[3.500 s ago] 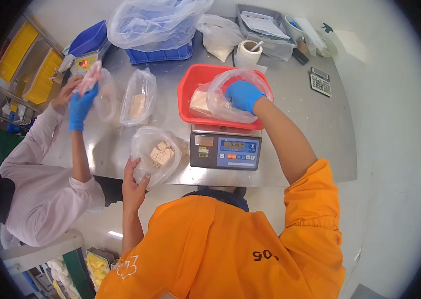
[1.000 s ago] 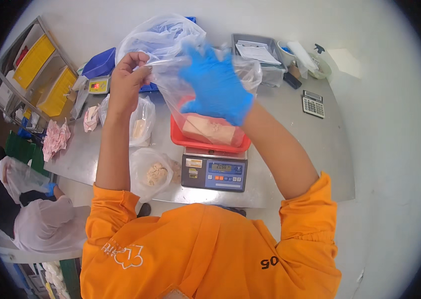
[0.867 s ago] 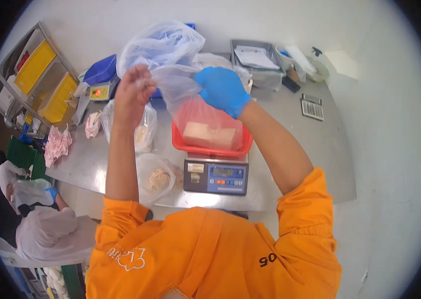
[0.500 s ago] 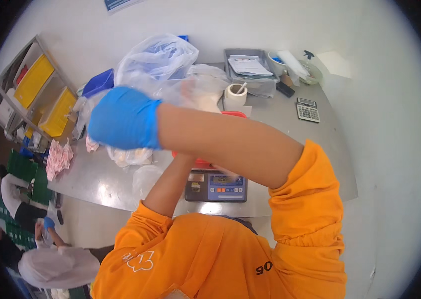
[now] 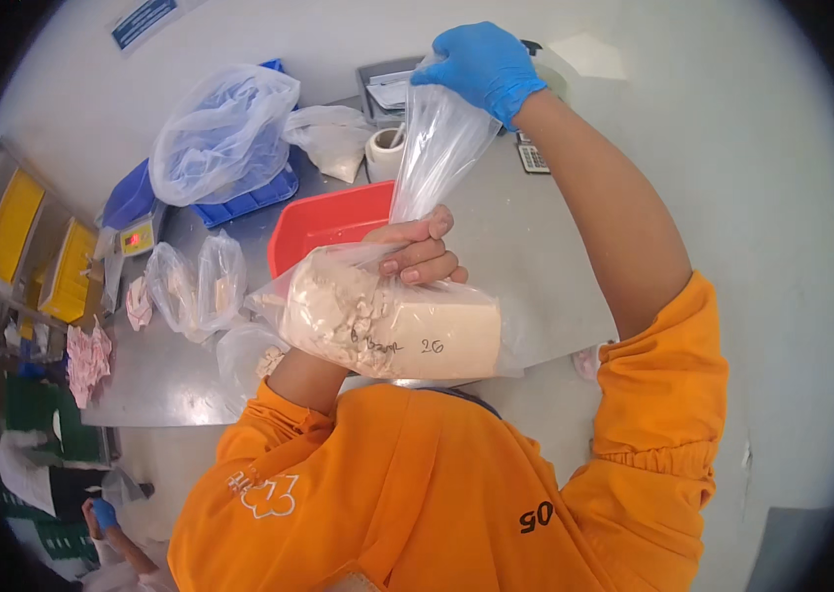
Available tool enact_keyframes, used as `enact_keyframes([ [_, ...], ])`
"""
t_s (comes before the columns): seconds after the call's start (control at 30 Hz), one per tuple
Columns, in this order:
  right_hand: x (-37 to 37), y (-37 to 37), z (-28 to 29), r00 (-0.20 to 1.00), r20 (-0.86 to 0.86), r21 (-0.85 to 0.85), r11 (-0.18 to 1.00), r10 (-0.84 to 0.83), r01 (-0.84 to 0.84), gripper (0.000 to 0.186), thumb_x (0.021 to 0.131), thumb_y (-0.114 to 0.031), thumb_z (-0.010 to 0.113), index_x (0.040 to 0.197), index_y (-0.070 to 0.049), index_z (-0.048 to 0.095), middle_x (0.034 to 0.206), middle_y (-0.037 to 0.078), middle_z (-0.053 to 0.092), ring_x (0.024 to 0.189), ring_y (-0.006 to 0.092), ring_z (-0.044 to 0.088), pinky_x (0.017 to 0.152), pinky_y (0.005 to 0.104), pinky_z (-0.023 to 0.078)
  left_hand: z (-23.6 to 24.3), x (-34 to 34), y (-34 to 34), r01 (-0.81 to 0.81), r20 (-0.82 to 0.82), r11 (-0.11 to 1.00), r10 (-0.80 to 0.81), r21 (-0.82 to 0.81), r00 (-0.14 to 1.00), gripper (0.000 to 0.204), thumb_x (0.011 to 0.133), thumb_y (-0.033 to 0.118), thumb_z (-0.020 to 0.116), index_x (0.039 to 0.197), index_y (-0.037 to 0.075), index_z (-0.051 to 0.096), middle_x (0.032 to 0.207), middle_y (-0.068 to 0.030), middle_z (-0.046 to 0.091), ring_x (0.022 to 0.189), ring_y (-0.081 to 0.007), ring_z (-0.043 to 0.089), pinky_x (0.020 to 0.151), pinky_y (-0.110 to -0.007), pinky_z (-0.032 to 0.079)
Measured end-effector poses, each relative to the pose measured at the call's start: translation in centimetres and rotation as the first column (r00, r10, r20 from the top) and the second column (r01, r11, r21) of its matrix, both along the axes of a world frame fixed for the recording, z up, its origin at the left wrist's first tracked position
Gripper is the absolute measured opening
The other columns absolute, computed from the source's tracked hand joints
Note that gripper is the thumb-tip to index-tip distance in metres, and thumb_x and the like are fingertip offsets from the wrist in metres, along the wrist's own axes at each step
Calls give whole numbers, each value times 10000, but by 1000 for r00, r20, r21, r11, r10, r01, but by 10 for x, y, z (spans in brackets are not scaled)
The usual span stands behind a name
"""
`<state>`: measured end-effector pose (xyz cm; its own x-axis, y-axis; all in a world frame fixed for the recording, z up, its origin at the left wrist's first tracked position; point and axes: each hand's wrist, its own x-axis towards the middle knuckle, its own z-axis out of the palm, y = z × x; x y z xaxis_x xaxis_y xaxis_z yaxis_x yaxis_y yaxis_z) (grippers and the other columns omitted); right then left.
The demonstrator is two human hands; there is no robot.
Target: The person places blocks of white food into plastic bags on a digital scale, adjusts portions, and ties the bags. They repeat this process with multiple items, then place the sealed bags into green crates and move the crates toward a door.
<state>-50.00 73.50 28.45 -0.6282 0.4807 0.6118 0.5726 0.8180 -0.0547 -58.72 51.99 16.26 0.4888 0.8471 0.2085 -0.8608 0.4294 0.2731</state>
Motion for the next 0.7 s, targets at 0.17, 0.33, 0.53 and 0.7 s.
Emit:
enact_keyframes([
  [0.17, 65, -71, 14, 998, -36, 354, 933, -50, 60, 372, 794, -367, 722, 1047, -97, 685, 945, 138, 681, 940, 309, 655, 785, 420, 531, -16, 11, 19, 11, -284, 999, 0, 38, 959, 105, 1011, 172, 457, 948, 101, 500, 549, 72, 368, 548, -78, 407, 765, -240, 417],
  [0.33, 140, -106, -51, 717, 696, 27, 999, -52, 47, 249, 815, -278, 663, 1017, -139, 704, 910, 153, 692, 909, 298, 683, 762, 441, 533, -31, 34, 24, 99, -828, 940, 235, 327, 509, 137, 964, 214, 555, 957, 78, 536, 730, -11, 515, 638, -151, 512, 726, -300, 451],
  [0.53, 204, -134, -89, 953, 233, -671, 742, 192, 15, 246, 866, -334, 603, 966, -141, 717, 918, 167, 712, 848, 344, 686, 753, 422, 531, -35, 29, 118, 383, -372, 569, 796, 727, -477, 208, 932, 232, 585, 1062, 72, 556, 903, -190, 640, 832, -365, 646, 741, -418, 493],
  [0.7, 168, -156, -168, 649, -748, -635, 139, 136, -760, 290, 937, -213, 554, 1149, -71, 690, 995, 86, 722, 887, 263, 681, 846, 394, 524, -3, 104, 136, -334, -613, 718, 696, 611, 375, 175, 897, 154, 612, 1042, 59, 587, 842, -13, 591, 736, -76, 570, 600, -261, 441],
])
